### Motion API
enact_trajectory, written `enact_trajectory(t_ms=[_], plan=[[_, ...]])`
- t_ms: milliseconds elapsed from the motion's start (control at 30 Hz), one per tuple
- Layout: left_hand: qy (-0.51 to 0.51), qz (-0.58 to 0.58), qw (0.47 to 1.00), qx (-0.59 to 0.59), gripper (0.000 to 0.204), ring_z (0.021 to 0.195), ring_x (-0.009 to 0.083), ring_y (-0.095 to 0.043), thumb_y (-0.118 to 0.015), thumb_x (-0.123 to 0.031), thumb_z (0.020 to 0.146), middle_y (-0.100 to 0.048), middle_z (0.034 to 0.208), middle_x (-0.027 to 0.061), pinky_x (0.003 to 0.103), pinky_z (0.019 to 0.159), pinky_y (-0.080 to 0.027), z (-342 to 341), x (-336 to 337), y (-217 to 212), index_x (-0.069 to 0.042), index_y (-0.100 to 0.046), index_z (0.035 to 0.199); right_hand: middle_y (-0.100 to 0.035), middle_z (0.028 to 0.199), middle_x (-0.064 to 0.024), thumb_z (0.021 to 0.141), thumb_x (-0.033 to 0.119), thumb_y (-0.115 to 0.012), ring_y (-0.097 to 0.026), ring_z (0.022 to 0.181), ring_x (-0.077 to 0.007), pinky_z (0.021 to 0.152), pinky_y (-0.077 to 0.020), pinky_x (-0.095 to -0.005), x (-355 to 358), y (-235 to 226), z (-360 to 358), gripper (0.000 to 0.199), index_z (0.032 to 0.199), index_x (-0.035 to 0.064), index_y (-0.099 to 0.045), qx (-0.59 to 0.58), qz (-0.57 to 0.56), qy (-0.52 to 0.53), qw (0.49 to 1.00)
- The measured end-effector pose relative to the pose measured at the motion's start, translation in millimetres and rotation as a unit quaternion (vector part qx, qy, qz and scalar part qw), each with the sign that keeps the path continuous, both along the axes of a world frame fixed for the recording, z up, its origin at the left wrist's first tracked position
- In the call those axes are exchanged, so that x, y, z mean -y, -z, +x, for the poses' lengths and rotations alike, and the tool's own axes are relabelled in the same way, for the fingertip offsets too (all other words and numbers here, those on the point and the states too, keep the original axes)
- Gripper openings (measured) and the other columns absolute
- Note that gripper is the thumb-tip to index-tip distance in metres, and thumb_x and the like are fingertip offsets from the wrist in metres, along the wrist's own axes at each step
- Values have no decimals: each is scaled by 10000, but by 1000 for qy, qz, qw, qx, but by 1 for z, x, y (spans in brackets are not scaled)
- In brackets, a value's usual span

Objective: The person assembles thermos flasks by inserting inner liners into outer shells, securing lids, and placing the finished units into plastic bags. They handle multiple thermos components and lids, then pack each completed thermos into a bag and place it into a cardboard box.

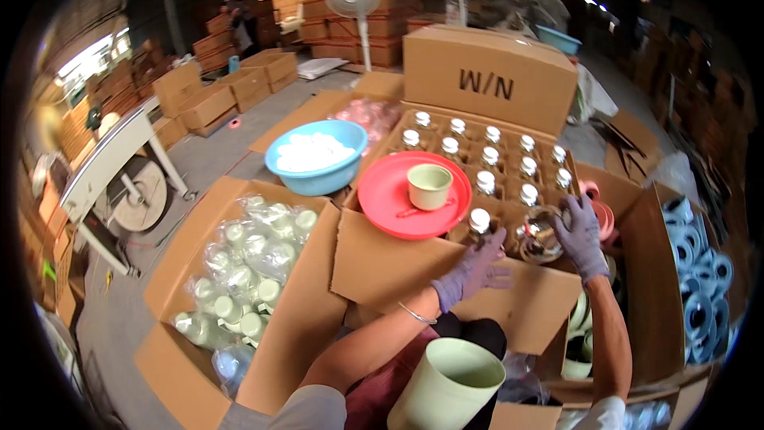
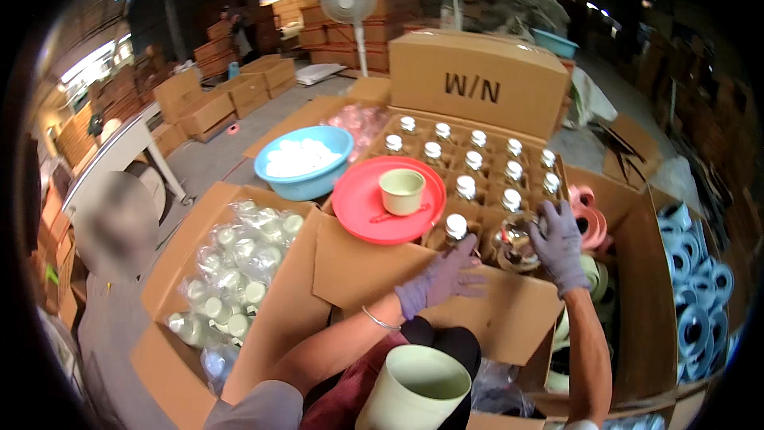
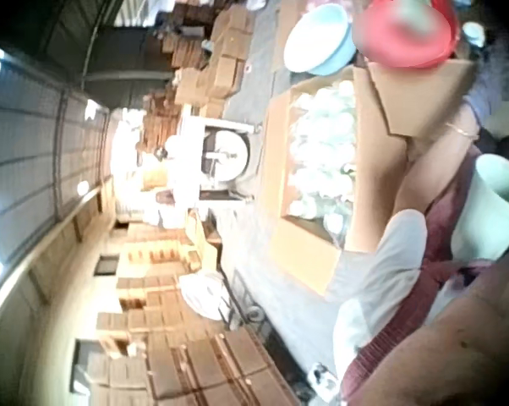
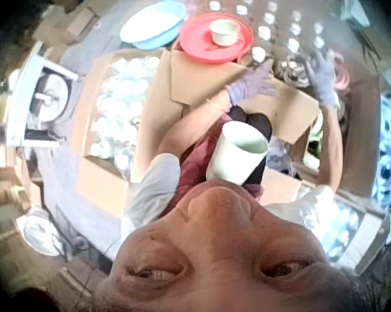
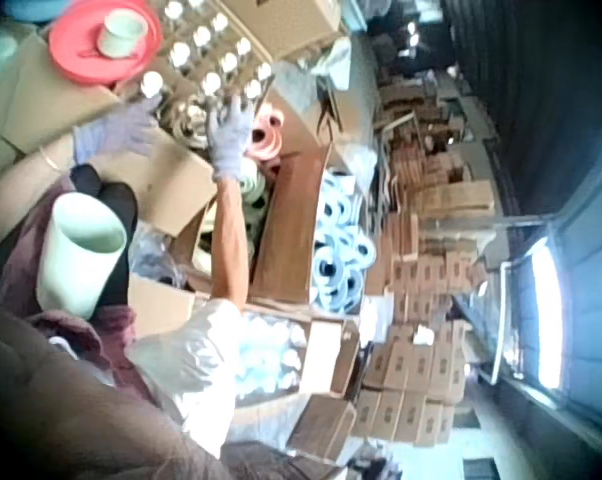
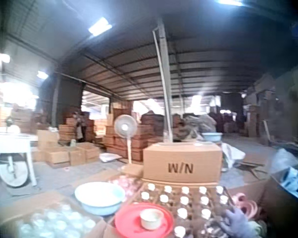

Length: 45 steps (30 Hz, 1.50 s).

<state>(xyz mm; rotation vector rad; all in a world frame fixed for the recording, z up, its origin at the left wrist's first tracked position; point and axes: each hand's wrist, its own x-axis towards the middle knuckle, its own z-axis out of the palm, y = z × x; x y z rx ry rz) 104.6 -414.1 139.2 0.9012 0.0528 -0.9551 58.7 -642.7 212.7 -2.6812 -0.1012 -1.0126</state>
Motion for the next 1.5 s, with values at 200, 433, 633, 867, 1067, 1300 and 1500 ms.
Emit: enact_trajectory(t_ms=[200, 433, 633, 867, 1067, 1300, 1500], plan=[[44, -97, 993, 59, 736, 1207, 349, -500, -554, -522, 943, -406, 1408, 54, 576, 983, -475, 6, -15, 31, -295, -198, 1546, -530, 884, -152, 829, 42, -597, -562, 841, -283, 781, -447, -354, 0, -82, -20, 101, 912, 4, -553, 69, 89, -34, 993], [-194, -215, 945, 151, 503, 1151, 188, -571, -432, -481, 1017, -578, 1260, 46, 358, 896, -532, -37, -3, -33, -115, -489, 1357, -503, 985, -136, 875, 85, -519, -498, 947, -279, 886, -406, -382, -68, -51, -119, 211, 1050, -29, -547, 216, 170, -61, 960], [-65, -71, 823, 559, 619, 1305, 163, -445, -600, -391, 953, -475, 1370, 78, 321, 1131, -331, -12, -114, -92, -61, -391, 1434, -487, 1222, -189, 921, 286, -576, -500, 1113, -333, 964, -401, -460, -131, 48, -174, 463, 1266, 0, -461, 49, 274, -207, 938], [79, 198, 735, 644, 570, 1261, 245, -486, -679, -303, 910, -495, 1307, 140, 333, 1090, -372, -93, -192, -48, -3, -474, 1350, -367, 1528, -150, 971, 316, -519, -387, 1366, -390, 1111, -261, -615, -168, 127, -275, 704, 1544, 172, -135, -169, 219, -230, 933], [7, 254, 774, 580, 418, 1331, 206, -433, -495, -226, 1019, -496, 1403, 121, 353, 1101, -369, -199, -299, -21, -27, -464, 1386, -407, 1469, -185, 852, 343, -667, -414, 1336, -402, 1094, -312, -563, -236, 104, -261, 771, 1469, 95, -276, -204, 203, -393, 873], [87, 215, 809, 540, 608, 1325, 229, -448, -728, -234, 853, -494, 1431, 103, 402, 1117, -355, -183, -321, 64, -99, -491, 1396, -454, 1401, -227, 713, 375, -840, -447, 1300, -415, 1075, -373, -502, -224, 7, -192, 862, 1381, 6, -440, -123, 138, -506, 843], [189, 146, 761, 603, 693, 1362, 256, -402, -746, -265, 839, -442, 1474, 104, 406, 1138, -325, -119, -222, 65, -113, -434, 1438, -553, 1296, -164, 675, 317, -853, -530, 1206, -345, 1029, -408, -431, -201, -57, -170, 801, 1336, 22, -511, -118, 189, -481, 848]])
